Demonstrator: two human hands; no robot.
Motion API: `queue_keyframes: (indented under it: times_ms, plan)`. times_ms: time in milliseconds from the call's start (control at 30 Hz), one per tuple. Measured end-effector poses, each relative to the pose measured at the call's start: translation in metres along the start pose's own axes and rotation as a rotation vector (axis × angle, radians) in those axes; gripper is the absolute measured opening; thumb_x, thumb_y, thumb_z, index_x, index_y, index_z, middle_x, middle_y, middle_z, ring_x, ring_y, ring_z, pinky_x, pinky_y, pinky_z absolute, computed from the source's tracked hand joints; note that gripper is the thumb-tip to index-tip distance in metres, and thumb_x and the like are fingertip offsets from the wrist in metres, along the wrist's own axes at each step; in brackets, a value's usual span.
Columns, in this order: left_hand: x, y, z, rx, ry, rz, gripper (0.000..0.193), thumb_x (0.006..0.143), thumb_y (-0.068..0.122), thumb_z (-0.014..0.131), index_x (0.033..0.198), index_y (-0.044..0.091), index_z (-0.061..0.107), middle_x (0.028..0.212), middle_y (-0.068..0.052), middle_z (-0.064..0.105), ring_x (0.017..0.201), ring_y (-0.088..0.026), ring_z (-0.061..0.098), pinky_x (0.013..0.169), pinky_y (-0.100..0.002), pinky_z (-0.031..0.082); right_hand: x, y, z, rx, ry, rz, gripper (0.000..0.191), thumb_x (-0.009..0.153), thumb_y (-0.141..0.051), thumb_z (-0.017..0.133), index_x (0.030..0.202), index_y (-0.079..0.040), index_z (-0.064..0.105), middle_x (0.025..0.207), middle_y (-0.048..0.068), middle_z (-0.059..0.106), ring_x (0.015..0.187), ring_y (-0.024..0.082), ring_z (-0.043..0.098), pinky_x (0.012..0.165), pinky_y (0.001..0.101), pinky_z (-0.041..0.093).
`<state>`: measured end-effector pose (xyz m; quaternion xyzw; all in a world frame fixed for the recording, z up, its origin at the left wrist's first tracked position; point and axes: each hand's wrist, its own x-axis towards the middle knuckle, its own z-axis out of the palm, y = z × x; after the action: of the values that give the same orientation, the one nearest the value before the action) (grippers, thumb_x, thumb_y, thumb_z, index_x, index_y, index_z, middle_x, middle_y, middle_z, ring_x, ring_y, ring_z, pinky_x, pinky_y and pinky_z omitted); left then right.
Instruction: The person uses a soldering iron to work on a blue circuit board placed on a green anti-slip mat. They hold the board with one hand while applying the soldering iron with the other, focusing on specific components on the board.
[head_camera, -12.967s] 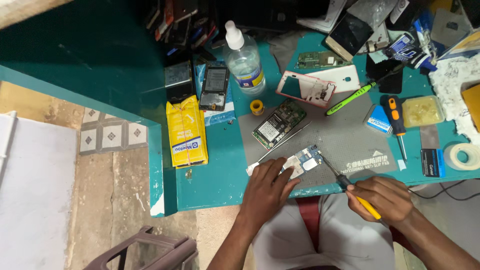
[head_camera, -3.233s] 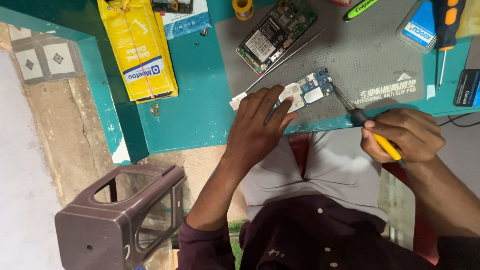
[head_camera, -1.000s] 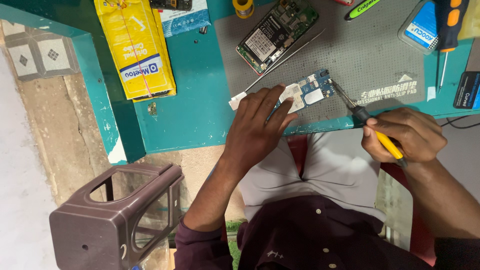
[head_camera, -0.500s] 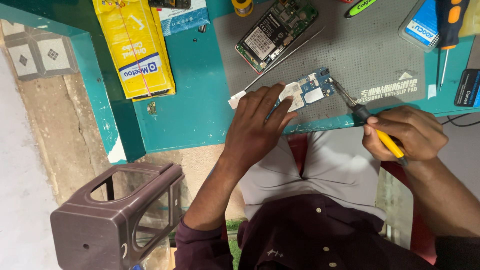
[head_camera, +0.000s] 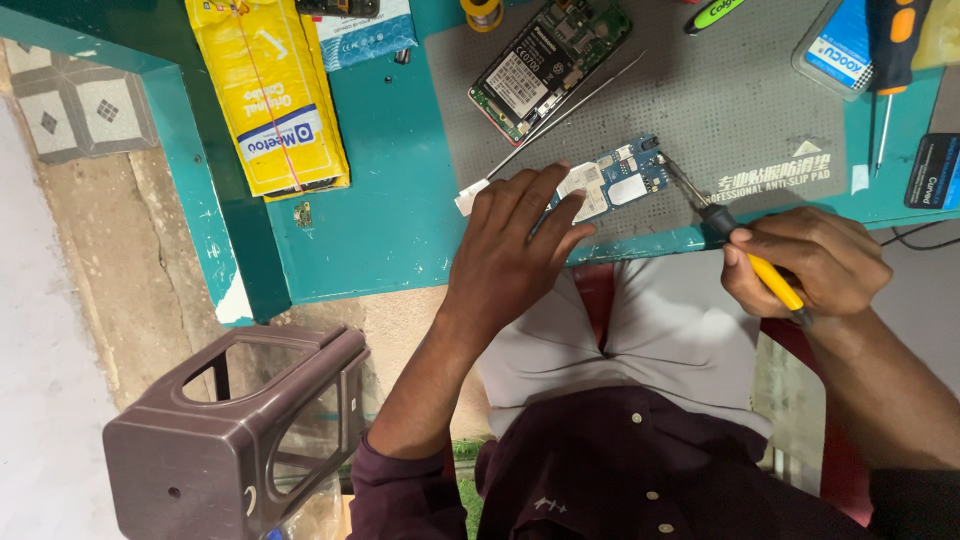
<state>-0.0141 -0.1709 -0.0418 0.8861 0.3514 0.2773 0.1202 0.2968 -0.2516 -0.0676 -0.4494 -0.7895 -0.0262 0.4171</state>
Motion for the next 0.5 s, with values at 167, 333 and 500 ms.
queue_keyframes:
  times_ms: [167, 333, 500]
  plan:
    - [0.0, 0.002, -0.008, 0.01, 0.02, 0.014, 0.041, 0.096, 0.036, 0.08, 0.122, 0.007, 0.067, 0.141, -0.011, 0.059, 0.127, -0.028, 0.057, 0.102, -0.044, 0.047, 0.003, -0.002, 0.001, 0.048, 0.012, 0.044, 0.012, 0.089, -0.003, 0.081, 0.092, 0.002, 0.07, 0.08, 0.013, 0.068, 0.062, 0.021, 0.066, 0.053, 0.031, 0.053]
    - [0.001, 0.008, -0.025, -0.082, 0.245, 0.156, 0.023, 0.102, 0.019, 0.083, 0.118, 0.011, 0.07, 0.139, -0.01, 0.064, 0.127, -0.026, 0.06, 0.104, -0.043, 0.05, 0.005, -0.004, 0.003, 0.069, 0.05, 0.055, 0.013, 0.089, -0.002, 0.081, 0.093, 0.001, 0.069, 0.08, 0.013, 0.068, 0.064, 0.023, 0.065, 0.052, 0.0313, 0.052]
    - [-0.034, 0.06, -0.076, -0.116, 0.445, 0.025, 0.024, 0.083, 0.025, 0.077, 0.095, 0.007, 0.066, 0.105, -0.011, 0.067, 0.095, -0.022, 0.062, 0.098, -0.046, 0.046, 0.008, -0.003, 0.003, 0.09, 0.066, 0.022, 0.014, 0.091, -0.001, 0.083, 0.094, 0.001, 0.069, 0.081, 0.015, 0.07, 0.064, 0.023, 0.067, 0.051, 0.0309, 0.053]
